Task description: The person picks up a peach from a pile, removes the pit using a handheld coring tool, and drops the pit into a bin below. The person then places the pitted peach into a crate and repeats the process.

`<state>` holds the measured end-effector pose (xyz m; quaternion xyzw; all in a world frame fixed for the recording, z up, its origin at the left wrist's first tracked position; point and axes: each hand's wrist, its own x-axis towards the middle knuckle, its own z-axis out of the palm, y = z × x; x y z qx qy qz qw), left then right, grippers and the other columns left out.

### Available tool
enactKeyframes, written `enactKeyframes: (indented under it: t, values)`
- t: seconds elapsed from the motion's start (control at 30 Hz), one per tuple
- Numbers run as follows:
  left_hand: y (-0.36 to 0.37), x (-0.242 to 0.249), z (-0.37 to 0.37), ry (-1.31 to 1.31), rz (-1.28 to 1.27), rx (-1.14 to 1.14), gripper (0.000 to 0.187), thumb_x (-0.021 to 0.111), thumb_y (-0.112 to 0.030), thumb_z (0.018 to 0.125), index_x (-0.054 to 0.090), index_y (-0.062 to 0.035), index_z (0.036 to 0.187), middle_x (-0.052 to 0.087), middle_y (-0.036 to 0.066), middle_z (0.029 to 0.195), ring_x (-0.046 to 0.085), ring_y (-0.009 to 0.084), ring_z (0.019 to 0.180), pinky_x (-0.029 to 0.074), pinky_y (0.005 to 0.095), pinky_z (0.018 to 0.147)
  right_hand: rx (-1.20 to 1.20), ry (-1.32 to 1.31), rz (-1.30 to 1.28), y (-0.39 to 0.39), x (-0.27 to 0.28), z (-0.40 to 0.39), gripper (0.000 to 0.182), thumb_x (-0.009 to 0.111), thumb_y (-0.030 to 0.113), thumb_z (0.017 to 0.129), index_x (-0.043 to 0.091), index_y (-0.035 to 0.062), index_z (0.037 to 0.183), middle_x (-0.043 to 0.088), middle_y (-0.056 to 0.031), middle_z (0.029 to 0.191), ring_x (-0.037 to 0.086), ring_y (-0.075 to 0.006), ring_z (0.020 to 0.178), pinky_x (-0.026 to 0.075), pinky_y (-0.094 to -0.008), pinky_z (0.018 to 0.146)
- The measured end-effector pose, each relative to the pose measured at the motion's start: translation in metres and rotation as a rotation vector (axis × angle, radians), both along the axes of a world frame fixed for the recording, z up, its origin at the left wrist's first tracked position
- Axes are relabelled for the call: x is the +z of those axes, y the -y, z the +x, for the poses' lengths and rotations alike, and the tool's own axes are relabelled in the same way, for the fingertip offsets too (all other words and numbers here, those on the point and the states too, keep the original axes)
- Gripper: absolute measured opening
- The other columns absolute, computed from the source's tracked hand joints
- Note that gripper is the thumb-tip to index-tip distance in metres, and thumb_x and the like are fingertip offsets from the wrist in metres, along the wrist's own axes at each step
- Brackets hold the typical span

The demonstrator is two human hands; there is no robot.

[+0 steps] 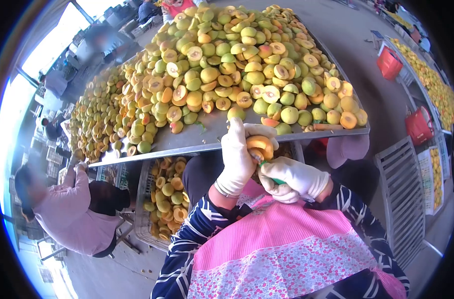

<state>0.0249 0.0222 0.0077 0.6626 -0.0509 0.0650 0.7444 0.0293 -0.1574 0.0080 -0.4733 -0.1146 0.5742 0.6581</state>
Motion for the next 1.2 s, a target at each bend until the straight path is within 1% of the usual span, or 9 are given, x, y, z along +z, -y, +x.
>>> enactKeyframes:
  t: [0.1, 0.27, 0.43, 0.6, 0.67, 0.8, 0.87, 1.0, 1.2]
  values:
    - [-0.003, 0.002, -0.007, 0.084, 0.076, 0.089, 0.087, 0.02, -0.06, 0.11, 0.072, 0.0091, 0.101, 0.071, 0.011, 0.072, 0.06, 0.0129, 0.06, 0.047, 0.0235, 0.059, -0.034, 0.188, -0.042, -0.007, 0.005, -0.001, 0.043, 0.047, 0.041, 0.108, 0.055, 0.0067, 0.082, 0.037, 0.0026, 0.056, 0.031, -0.0076, 0.039, 0.023, -0.0256, 0.037]
    - [-0.009, 0.003, -0.002, 0.033, 0.006, -0.002, 0.086, 0.021, -0.062, 0.109, 0.073, 0.0065, 0.103, 0.072, 0.013, 0.075, 0.065, 0.0175, 0.065, 0.053, 0.0276, 0.064, 0.071, -0.083, 0.076, -0.013, -0.002, 0.007, 0.044, 0.047, 0.041, 0.108, 0.055, 0.0064, 0.083, 0.038, 0.0022, 0.056, 0.03, -0.0072, 0.039, 0.023, -0.0246, 0.037]
    - [-0.027, -0.01, 0.01, -0.223, -0.47, 0.034, 0.086, 0.024, -0.067, 0.107, 0.069, 0.0054, 0.102, 0.071, 0.018, 0.085, 0.068, 0.0247, 0.072, 0.057, 0.0331, 0.07, 0.045, -0.087, 0.144, -0.011, -0.009, 0.008, 0.043, 0.05, 0.041, 0.107, 0.055, 0.0058, 0.082, 0.039, 0.0018, 0.056, 0.031, -0.0064, 0.04, 0.024, -0.0238, 0.036]
    - [-0.135, -0.049, -0.027, -0.077, 0.058, 0.557, 0.053, 0.039, -0.035, 0.113, 0.074, 0.0037, 0.104, 0.075, 0.009, 0.093, 0.07, 0.0162, 0.087, 0.055, 0.0294, 0.085, -0.037, 0.102, -0.127, 0.02, -0.034, 0.021, 0.032, 0.055, 0.03, 0.105, 0.061, 0.0024, 0.091, 0.044, 0.0019, 0.063, 0.036, -0.0051, 0.047, 0.027, -0.0231, 0.043]
    - [-0.18, -0.075, -0.048, -0.084, 0.325, 0.785, 0.052, 0.045, -0.04, 0.111, 0.076, 0.0014, 0.107, 0.075, 0.009, 0.094, 0.066, 0.0155, 0.087, 0.052, 0.031, 0.086, -0.054, 0.388, -0.384, 0.02, -0.049, 0.027, 0.036, 0.059, 0.033, 0.103, 0.061, -0.0014, 0.091, 0.047, 0.0002, 0.061, 0.042, -0.008, 0.046, 0.031, -0.0256, 0.043]
    - [-0.244, -0.107, -0.059, -0.093, 1.441, 0.97, 0.035, 0.062, -0.027, 0.099, 0.071, -0.0046, 0.124, 0.069, 0.017, 0.121, 0.063, 0.0375, 0.113, 0.048, 0.0467, 0.1, -0.002, 0.94, -0.542, 0.035, -0.093, 0.034, 0.046, 0.062, 0.038, 0.101, 0.064, -0.0075, 0.099, 0.068, -0.0237, 0.092, 0.068, -0.0362, 0.089, 0.052, -0.0436, 0.08]
    - [-0.216, -0.072, -0.024, -0.013, 1.291, 0.863, 0.035, 0.065, -0.019, 0.096, 0.069, -0.0046, 0.128, 0.067, 0.017, 0.124, 0.062, 0.0336, 0.115, 0.049, 0.0436, 0.1, 0.034, 0.809, -0.551, 0.029, -0.084, 0.034, 0.051, 0.062, 0.044, 0.1, 0.064, -0.007, 0.103, 0.068, -0.0301, 0.101, 0.066, -0.0462, 0.098, 0.05, -0.048, 0.087]
    - [-0.138, -0.051, 0.071, -0.079, 0.974, 0.422, 0.044, 0.075, -0.022, 0.088, 0.067, -0.004, 0.126, 0.066, 0.018, 0.121, 0.063, 0.0331, 0.112, 0.051, 0.0418, 0.095, 0.068, 0.863, -0.556, 0.025, -0.101, 0.031, 0.051, 0.06, 0.044, 0.1, 0.067, -0.0046, 0.115, 0.068, -0.0308, 0.114, 0.064, -0.0465, 0.11, 0.05, -0.0486, 0.094]
    - [-0.077, -0.127, 0.178, 0.048, 1.465, 0.164, 0.054, 0.08, -0.035, 0.083, 0.064, -0.0023, 0.123, 0.068, 0.018, 0.116, 0.067, 0.0347, 0.104, 0.055, 0.0438, 0.091, -0.03, 0.872, -0.503, 0.038, -0.107, 0.033, 0.044, 0.06, 0.039, 0.101, 0.066, -0.0025, 0.111, 0.07, -0.0269, 0.094, 0.069, -0.0431, 0.094, 0.052, -0.0459, 0.083]
